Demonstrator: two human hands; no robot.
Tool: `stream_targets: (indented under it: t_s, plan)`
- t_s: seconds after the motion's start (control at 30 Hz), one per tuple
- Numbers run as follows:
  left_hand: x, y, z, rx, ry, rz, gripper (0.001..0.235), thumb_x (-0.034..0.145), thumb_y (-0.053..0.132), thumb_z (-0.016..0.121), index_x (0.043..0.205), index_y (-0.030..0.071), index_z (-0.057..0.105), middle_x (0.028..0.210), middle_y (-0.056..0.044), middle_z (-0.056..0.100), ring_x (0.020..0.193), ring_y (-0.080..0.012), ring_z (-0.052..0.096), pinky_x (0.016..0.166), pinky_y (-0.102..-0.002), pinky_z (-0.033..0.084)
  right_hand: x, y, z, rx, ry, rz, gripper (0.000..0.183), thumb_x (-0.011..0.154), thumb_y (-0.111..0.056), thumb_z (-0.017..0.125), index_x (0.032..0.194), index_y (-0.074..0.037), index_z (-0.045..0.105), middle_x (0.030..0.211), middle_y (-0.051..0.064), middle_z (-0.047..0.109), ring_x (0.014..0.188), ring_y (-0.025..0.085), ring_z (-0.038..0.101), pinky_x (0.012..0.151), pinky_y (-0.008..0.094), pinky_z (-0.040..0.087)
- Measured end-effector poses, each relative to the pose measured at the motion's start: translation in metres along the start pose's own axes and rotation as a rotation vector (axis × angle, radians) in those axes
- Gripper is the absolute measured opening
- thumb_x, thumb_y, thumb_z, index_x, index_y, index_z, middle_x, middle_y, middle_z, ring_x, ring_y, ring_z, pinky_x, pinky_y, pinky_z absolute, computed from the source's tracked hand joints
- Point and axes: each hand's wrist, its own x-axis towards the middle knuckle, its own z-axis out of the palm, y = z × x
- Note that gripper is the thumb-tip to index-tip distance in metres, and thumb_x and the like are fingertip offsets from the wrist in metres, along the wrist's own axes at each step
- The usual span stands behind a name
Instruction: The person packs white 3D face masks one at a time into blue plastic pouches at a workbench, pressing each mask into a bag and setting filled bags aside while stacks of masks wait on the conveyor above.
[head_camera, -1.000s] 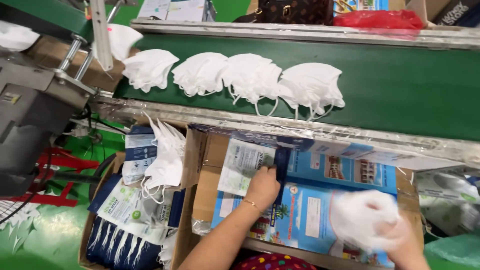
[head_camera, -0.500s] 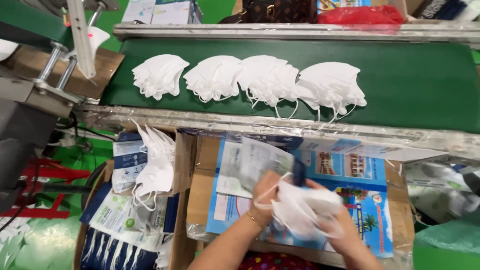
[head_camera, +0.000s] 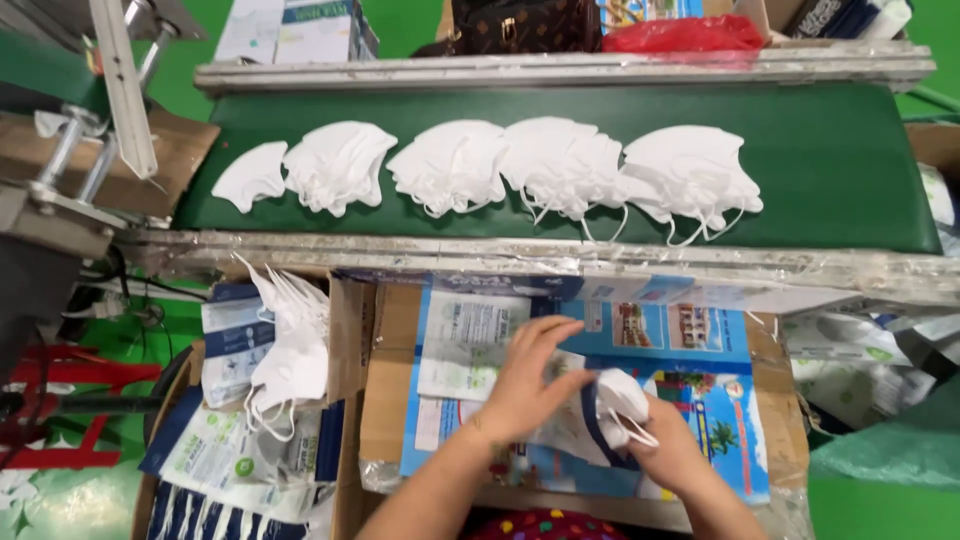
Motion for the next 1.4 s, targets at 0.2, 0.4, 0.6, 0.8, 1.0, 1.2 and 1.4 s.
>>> stream_targets:
  t_s: [0.2,0.4,0.6,0.8,1.0,1.2,1.4]
  plan:
    - [-0.009,-0.016,0.018,-0.068,-0.256,0.082,0.008,0.090,0.017,0.073,0.093,0.010,0.072,0.096,-0.006,0.072,0.106,-0.0273,0.067,0.105,-0.046,0.040,0.004,0.001,0.010,-0.578,-0.010,-0.265,0.011,0.076,-0.013,0.078,0.087,-0.011,0.078,0.094,0.011,0.073,0.085,0.021,0.072,0.074,0.032,0.052]
    - [-0.014,-0.023,0.026,-0.005,-0.143,-0.057,0.006,0.093,0.014,0.068,0.091,0.008,0.067,0.095,-0.008,0.069,0.098,-0.0306,0.063,0.093,-0.043,0.044,0.004,0.004,0.006,-0.084,-0.082,-0.029,0.027,0.079,-0.010,0.070,0.105,-0.004,0.073,0.090,0.009,0.073,0.081,0.021,0.072,0.072,0.034,0.058]
    - [-0.014,-0.046,0.034,-0.016,0.046,-0.231,0.013,0.103,0.012,0.060,0.095,0.002,0.059,0.094,-0.012,0.058,0.091,-0.0321,0.058,0.085,-0.038,0.047,0.002,-0.029,-0.009,-0.137,-0.015,-0.326,0.029,0.093,-0.008,0.061,0.119,-0.001,0.070,0.099,0.013,0.070,0.085,0.027,0.069,0.074,0.036,0.053]
    - [0.002,-0.006,0.003,-0.160,-0.360,-0.417,0.014,0.091,0.016,0.069,0.099,0.005,0.072,0.091,-0.010,0.066,0.075,-0.0283,0.064,0.067,-0.037,0.051,-0.009,-0.038,-0.022,-0.374,-0.012,-0.110,0.025,0.087,-0.015,0.070,0.110,-0.006,0.074,0.100,0.008,0.073,0.083,0.023,0.071,0.072,0.032,0.056]
    - [-0.001,0.003,0.011,-0.003,-0.367,-0.184,0.012,0.090,0.019,0.074,0.096,0.008,0.074,0.094,-0.009,0.071,0.083,-0.0300,0.069,0.070,-0.038,0.053,-0.008,-0.061,-0.017,0.169,0.058,-0.116,0.067,0.073,-0.010,0.077,0.136,-0.013,0.052,0.133,-0.007,0.055,0.105,0.010,0.068,0.086,0.026,0.056]
    - [0.004,0.013,0.020,0.113,-0.423,-0.070,0.014,0.096,0.020,0.072,0.093,0.006,0.070,0.095,-0.010,0.068,0.082,-0.0312,0.067,0.071,-0.039,0.053,-0.004,0.014,-0.024,-0.030,0.067,-0.092,0.016,0.089,-0.012,0.070,0.102,-0.003,0.074,0.082,0.006,0.072,0.078,0.014,0.064,0.071,0.031,0.053]
    - [0.069,-0.021,0.039,-0.047,-0.236,0.087,0.028,0.098,0.029,0.069,0.116,0.008,0.069,0.119,-0.011,0.071,0.113,-0.0293,0.069,0.097,-0.038,0.056,-0.019,0.045,-0.098,-0.231,0.488,-0.058,0.023,0.095,-0.019,0.065,0.105,0.001,0.070,0.092,0.011,0.071,0.084,0.021,0.068,0.075,0.033,0.053]
